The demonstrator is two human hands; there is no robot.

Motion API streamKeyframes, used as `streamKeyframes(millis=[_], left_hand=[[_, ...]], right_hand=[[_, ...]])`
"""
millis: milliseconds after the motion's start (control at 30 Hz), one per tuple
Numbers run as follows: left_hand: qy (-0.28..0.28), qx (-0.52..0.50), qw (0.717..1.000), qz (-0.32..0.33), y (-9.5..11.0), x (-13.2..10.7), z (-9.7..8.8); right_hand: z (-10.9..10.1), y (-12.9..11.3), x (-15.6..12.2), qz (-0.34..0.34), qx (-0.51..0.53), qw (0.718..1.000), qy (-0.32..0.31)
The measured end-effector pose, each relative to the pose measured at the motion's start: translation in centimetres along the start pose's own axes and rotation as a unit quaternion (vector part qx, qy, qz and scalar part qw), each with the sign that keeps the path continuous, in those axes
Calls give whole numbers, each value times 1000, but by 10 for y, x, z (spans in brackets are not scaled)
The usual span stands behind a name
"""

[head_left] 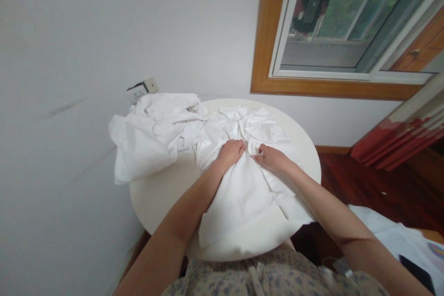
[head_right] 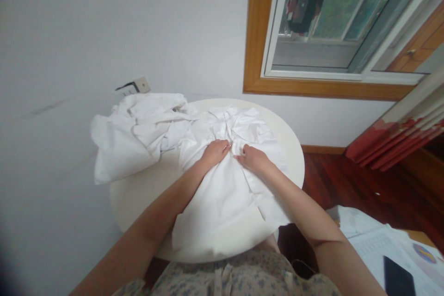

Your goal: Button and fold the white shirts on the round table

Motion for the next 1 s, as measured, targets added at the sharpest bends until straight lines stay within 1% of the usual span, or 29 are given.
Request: streamKeyframes(millis=[67, 167, 300, 367, 433, 500, 633, 700, 833, 900, 1000], left_hand=[[0, 3, 1000, -2, -1, 0, -1], [-7, 5, 1000, -11, 0, -1, -1], [-26, 28, 999, -12, 8, 0, -3], [-41, 44, 998, 14, 16, 2, -2], [-54, 55, 996, 54, 23, 4, -1], [-63, 65, 992, 84, 27, 6, 0], [-66, 74, 989, 105, 28, 7, 0], [-65, 69, 989, 111, 28, 7, -1], [-67, 62, 990, 104, 28, 6, -2], [-58, 68, 990, 104, 30, 6, -4], [-30, 86, 990, 109, 32, 5, -9]], right_hand=[[9, 0, 6, -34, 5, 999, -12], [17, 4, 16, -92, 29, 995, 6], [23, 19, 24, -113, 93, 989, 29], [24, 24, 25, -131, 124, 983, 33], [24, 26, 25, -145, 143, 978, 37], [24, 26, 25, -150, 151, 976, 40], [23, 25, 23, -159, 164, 972, 53], [24, 26, 23, -156, 174, 970, 63], [22, 30, 21, -130, 200, 967, 86], [21, 30, 20, -125, 203, 966, 97], [19, 29, 19, -127, 201, 965, 107]])
Point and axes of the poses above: each hand's wrist, its own x-axis towards the middle knuckle, its own z-axis out of the palm, y = z × x, the point moved 4 cm from there along x, towards the middle knuckle, and after that the axes turned 2 degrees about -z, right-handed, at the moved point
